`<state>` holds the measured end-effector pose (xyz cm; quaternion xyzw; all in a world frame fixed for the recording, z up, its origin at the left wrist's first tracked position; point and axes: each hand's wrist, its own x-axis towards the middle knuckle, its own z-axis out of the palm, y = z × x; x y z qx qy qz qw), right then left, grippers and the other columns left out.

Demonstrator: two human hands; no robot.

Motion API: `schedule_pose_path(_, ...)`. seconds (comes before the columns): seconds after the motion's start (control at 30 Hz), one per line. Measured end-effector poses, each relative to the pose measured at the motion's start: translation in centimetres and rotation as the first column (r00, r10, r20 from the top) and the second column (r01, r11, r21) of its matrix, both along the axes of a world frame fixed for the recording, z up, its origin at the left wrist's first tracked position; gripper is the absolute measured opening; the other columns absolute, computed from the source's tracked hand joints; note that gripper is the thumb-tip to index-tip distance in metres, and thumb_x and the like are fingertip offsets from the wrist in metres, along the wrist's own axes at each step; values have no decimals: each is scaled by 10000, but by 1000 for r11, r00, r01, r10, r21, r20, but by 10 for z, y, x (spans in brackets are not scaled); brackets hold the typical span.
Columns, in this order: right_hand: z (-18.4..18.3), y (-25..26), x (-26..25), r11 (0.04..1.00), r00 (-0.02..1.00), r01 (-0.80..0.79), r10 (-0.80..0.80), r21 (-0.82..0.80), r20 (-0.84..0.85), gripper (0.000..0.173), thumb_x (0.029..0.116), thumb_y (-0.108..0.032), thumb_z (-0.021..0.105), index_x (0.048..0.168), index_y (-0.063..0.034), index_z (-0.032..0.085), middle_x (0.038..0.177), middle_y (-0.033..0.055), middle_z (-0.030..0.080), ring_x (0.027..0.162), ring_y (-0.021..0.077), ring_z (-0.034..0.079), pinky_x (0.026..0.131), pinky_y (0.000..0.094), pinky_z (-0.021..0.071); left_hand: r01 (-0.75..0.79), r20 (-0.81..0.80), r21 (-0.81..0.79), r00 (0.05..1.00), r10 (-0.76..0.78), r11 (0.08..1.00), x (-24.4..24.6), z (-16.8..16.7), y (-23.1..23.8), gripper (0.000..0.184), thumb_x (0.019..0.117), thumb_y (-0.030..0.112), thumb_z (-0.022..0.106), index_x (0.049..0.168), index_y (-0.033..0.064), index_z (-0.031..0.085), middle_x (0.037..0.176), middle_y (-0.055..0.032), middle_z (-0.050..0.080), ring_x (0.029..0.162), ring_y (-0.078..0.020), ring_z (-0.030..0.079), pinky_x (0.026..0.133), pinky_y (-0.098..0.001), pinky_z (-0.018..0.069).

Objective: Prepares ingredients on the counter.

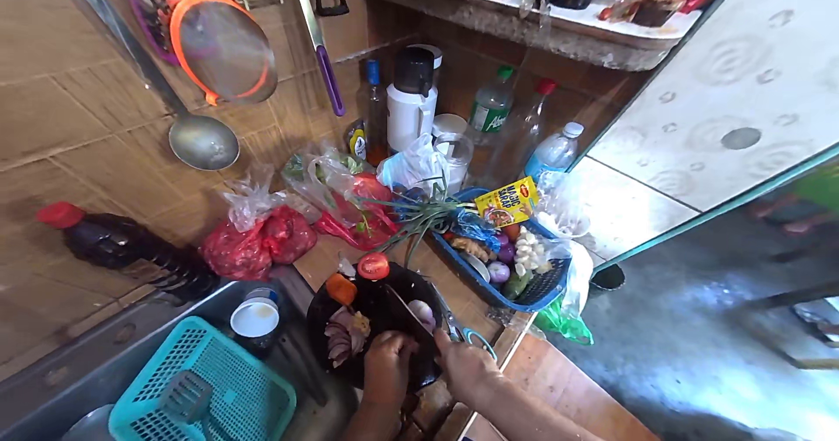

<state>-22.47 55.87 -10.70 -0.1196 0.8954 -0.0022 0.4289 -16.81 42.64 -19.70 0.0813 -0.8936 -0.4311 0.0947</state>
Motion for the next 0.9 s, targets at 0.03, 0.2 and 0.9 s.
schedule_pose_path(0.03,2,0,-1,1000,1000,-1,1,-11,-5,556,1093,-247,487,1595,-141,274,1291,275,639,1200,477,638,956,645,520,-2,-10,-13,1000,1,1000,1,0,0,100,912,116,733,922,45,802,998,-117,770,1018,-264,727,957,-412,571)
schedule_pose_path(0.2,36,12,9,998,999,-52,52,35,5,500,1082,-185,489,1547,-115,320,1217,270,665,1145,483,663,916,631,537,6,-4,-44,1000,-6,999,0,3,0,112,926,107,716,935,37,803,1015,-133,770,1046,-299,724,973,-437,565)
schedule_pose_path(0.9,18,-2,-1,999,1000,-2,1,-45,-20,509,1105,-279,464,1569,-132,316,1275,276,641,1188,475,642,953,636,523,12,-182,14,983,-10,1000,2,-18,-7,64,887,87,743,885,58,799,958,-91,778,984,-240,742,931,-389,589)
